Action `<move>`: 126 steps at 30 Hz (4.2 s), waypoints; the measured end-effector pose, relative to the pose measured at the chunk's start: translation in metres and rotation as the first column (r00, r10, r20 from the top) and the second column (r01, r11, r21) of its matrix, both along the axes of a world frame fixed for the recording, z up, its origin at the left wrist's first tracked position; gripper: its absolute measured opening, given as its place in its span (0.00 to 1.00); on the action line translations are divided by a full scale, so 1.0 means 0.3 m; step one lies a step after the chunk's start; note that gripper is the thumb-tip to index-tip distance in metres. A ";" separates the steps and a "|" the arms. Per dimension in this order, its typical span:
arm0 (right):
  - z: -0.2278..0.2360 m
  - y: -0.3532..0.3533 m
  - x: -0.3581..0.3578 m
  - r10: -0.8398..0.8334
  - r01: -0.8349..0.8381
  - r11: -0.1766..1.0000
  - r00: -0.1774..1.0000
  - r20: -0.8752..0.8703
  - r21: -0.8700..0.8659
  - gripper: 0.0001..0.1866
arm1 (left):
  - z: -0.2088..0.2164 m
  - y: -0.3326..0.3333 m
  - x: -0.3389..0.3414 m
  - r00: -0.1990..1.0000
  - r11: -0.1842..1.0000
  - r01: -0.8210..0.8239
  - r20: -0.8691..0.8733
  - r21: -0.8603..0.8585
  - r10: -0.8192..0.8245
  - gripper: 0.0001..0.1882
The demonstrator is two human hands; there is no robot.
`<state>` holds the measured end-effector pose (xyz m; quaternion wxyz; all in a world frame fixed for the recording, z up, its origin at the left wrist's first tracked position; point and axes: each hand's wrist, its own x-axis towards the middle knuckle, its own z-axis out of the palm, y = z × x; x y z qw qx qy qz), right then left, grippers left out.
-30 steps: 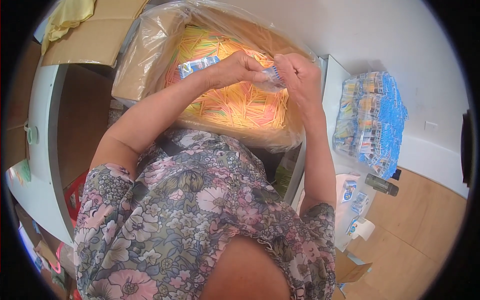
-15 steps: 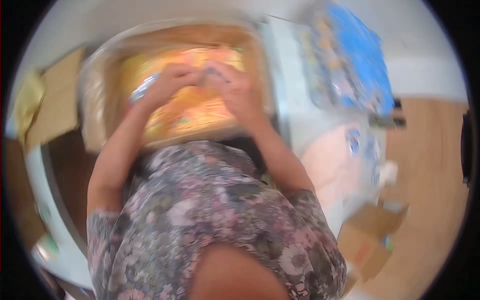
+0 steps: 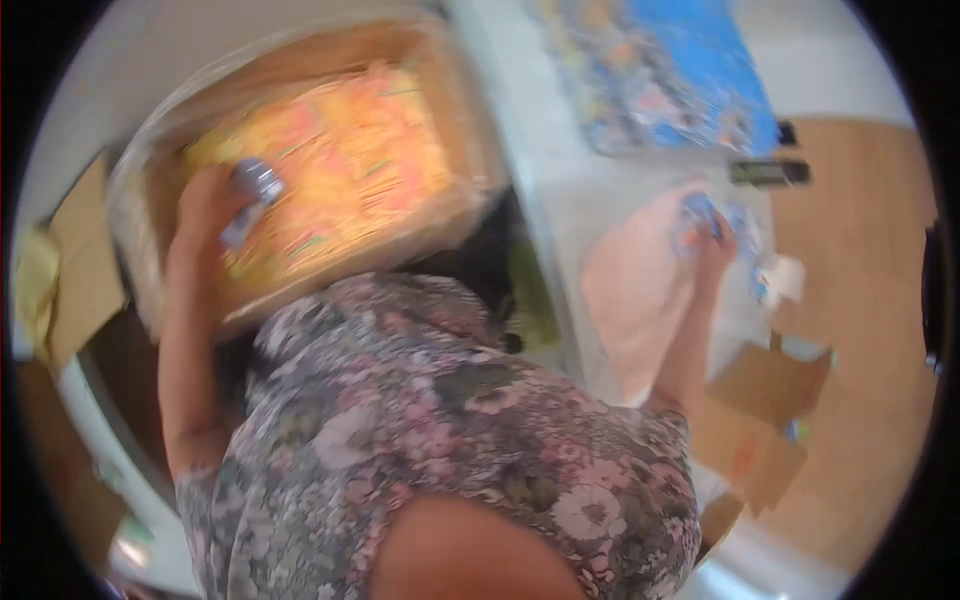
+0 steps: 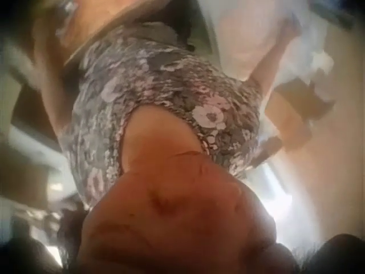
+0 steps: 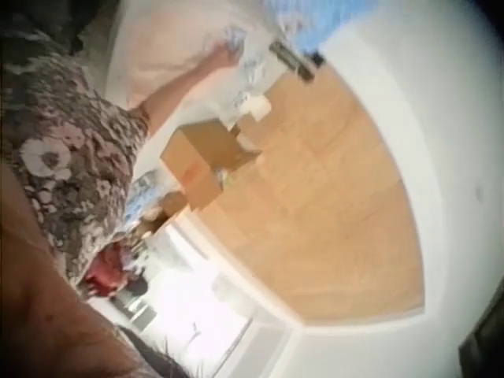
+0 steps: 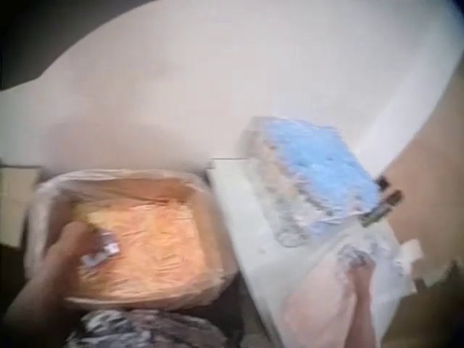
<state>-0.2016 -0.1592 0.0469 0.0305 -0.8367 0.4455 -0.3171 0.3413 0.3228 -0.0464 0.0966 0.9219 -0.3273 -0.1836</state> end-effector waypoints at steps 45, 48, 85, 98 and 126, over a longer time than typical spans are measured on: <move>-0.124 0.653 1.285 0.892 -0.743 0.248 -0.075 -0.446 0.621 0.04 | 0.020 -0.176 -0.065 0.847 0.467 -0.302 -0.459 -0.831 -0.269 0.09; -0.126 0.621 1.305 0.906 -0.743 0.195 -0.113 -0.407 0.640 0.04 | 0.036 -0.172 -0.060 0.878 0.432 -0.337 -0.445 -0.836 -0.176 0.08; -0.361 0.903 1.774 0.904 -0.815 0.350 0.166 -0.393 0.461 0.07 | 0.117 -0.142 -0.016 0.801 -0.225 -0.559 -0.590 -0.798 0.103 0.10; -0.271 0.783 1.715 0.964 -0.854 0.256 0.194 -0.179 0.453 0.09 | 0.099 -0.128 -0.015 0.756 0.004 -0.654 -0.654 -0.756 -0.012 0.09; -0.109 0.855 1.566 0.758 -0.823 0.300 0.513 0.404 0.482 0.11 | 0.061 -0.189 -0.092 0.853 0.509 -0.127 -0.355 -0.851 -0.381 0.06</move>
